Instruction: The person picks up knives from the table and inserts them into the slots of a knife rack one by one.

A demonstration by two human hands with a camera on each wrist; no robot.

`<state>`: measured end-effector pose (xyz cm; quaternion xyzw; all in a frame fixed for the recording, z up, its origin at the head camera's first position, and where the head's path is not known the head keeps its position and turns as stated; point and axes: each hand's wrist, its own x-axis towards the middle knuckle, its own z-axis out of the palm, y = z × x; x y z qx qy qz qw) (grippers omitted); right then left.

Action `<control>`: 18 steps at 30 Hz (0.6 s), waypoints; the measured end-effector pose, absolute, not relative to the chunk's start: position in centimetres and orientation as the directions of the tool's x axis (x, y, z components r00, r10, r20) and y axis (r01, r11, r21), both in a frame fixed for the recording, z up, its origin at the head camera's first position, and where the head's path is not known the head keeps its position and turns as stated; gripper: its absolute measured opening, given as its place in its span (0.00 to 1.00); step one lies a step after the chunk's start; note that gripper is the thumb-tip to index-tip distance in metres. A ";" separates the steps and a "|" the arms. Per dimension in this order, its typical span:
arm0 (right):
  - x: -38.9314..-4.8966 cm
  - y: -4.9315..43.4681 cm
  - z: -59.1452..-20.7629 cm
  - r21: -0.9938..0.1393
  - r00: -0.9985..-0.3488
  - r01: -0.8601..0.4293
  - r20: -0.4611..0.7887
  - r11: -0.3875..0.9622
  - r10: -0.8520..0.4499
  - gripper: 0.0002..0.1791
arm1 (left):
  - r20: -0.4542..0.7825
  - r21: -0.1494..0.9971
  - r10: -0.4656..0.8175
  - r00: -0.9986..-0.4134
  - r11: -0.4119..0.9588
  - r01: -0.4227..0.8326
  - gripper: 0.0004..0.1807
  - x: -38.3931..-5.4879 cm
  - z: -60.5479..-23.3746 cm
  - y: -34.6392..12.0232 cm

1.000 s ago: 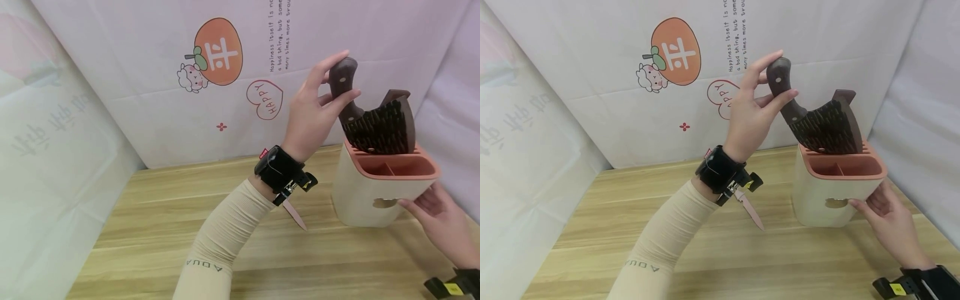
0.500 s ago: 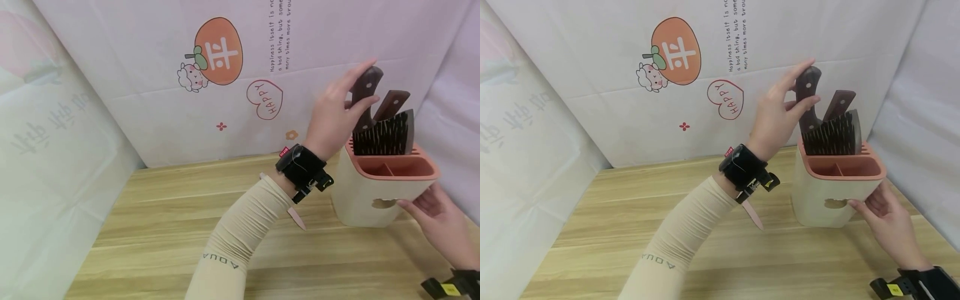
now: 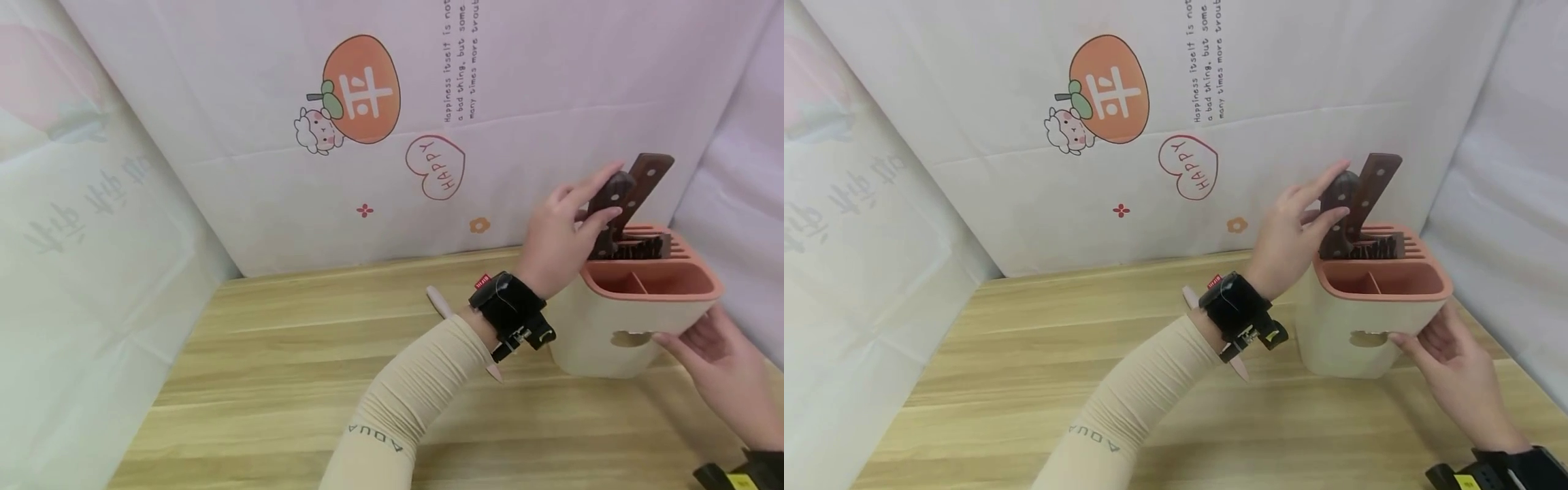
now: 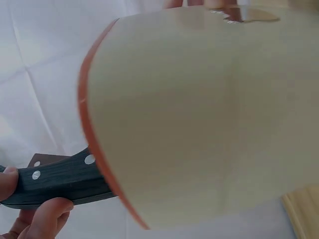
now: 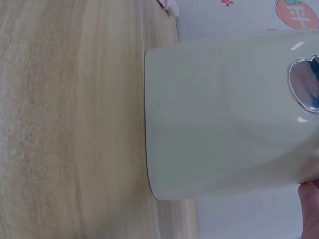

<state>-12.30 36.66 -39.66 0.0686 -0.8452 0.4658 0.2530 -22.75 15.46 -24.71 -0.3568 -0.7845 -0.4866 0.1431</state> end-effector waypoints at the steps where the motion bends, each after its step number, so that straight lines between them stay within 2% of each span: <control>1: -12.2 36.7 -39.7 -0.752 -0.865 -0.349 0.488 0.560 0.117 0.47 | 0.571 0.656 0.428 -0.701 0.276 0.702 0.29 -22.7 -24.9 15.5; 9: -12.3 36.9 -39.5 -0.737 -0.856 -0.379 0.509 0.560 0.089 0.48 | 0.561 0.645 0.439 -0.702 0.300 0.703 0.28 -22.7 -25.0 15.7; 18: -12.5 36.7 -39.8 -0.747 -0.868 -0.357 0.487 0.561 0.097 0.47 | 0.514 0.642 0.478 -0.712 0.336 0.689 0.29 -22.8 -24.8 15.6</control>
